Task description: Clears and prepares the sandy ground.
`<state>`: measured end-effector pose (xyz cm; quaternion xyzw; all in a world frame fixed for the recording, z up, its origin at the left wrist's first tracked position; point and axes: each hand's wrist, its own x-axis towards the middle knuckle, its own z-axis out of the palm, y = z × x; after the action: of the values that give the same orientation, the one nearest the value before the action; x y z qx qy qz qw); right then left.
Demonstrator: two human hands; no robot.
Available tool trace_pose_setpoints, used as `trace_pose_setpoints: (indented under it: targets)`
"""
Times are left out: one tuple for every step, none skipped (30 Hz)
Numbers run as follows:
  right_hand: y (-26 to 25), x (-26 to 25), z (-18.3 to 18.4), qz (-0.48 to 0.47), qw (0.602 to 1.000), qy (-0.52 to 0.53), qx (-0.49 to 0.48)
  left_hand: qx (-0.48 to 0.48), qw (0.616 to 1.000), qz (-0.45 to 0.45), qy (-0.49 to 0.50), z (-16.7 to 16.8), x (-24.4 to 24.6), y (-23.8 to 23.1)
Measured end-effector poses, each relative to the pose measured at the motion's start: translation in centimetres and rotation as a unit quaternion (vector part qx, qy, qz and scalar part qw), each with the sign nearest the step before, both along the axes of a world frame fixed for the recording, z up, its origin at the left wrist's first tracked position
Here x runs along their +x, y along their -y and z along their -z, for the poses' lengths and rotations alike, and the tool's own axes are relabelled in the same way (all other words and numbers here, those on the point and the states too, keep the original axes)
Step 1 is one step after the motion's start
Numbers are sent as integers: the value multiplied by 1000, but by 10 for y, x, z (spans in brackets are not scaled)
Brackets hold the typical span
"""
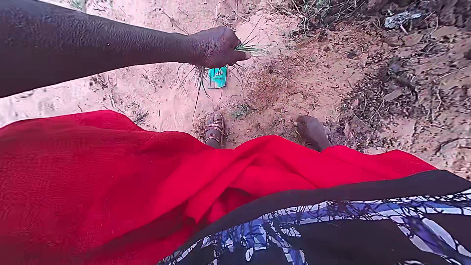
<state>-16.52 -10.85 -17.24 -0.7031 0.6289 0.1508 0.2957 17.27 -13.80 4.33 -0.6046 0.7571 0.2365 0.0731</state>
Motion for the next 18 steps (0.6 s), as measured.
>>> trace_pose_setpoints:
  targets:
    - [6,11,-25,-12,995,-33,92,-2,1000,-9,-10,4,4,-2]
    - [9,15,-34,-37,989,-51,130,-3,1000,-18,-25,11,3,-4]
    - [5,8,-21,-65,993,-36,94,0,999,-24,-30,20,-1,-7]
    - [-1,-4,9,-85,996,-2,-3,12,1000,-14,-19,30,-6,-10]
    - [-3,-12,30,-90,994,15,-52,31,999,22,10,38,-12,-14]
    - [-2,-14,36,-90,994,8,-58,45,994,81,50,45,-17,-21]
    - [-4,-14,35,-90,995,-4,-47,60,985,137,82,52,-21,-32]
    - [-4,-13,33,-92,995,-9,-42,76,976,177,102,57,-25,-42]
    - [-5,-10,30,-91,995,-2,-42,91,969,201,107,60,-26,-50]
    - [-6,-9,29,-88,995,7,-45,105,966,211,103,63,-26,-57]
    - [-7,-9,29,-88,995,24,-51,118,966,209,94,65,-25,-62]
    - [-6,-12,32,-88,993,52,-60,127,968,202,82,67,-22,-65]
    - [-6,-14,34,-90,991,81,-58,135,970,188,69,69,-20,-68]
    - [-6,-17,35,-93,989,106,-51,144,973,171,62,70,-17,-68]
    - [-4,-19,38,-98,987,123,-45,149,975,152,59,71,-14,-67]
    - [0,-20,40,-105,984,136,-37,151,978,132,60,71,-11,-64]
    - [4,-21,42,-111,983,145,-26,148,980,115,61,71,-9,-59]
    - [6,-21,42,-115,982,146,-17,148,982,97,66,69,-9,-54]
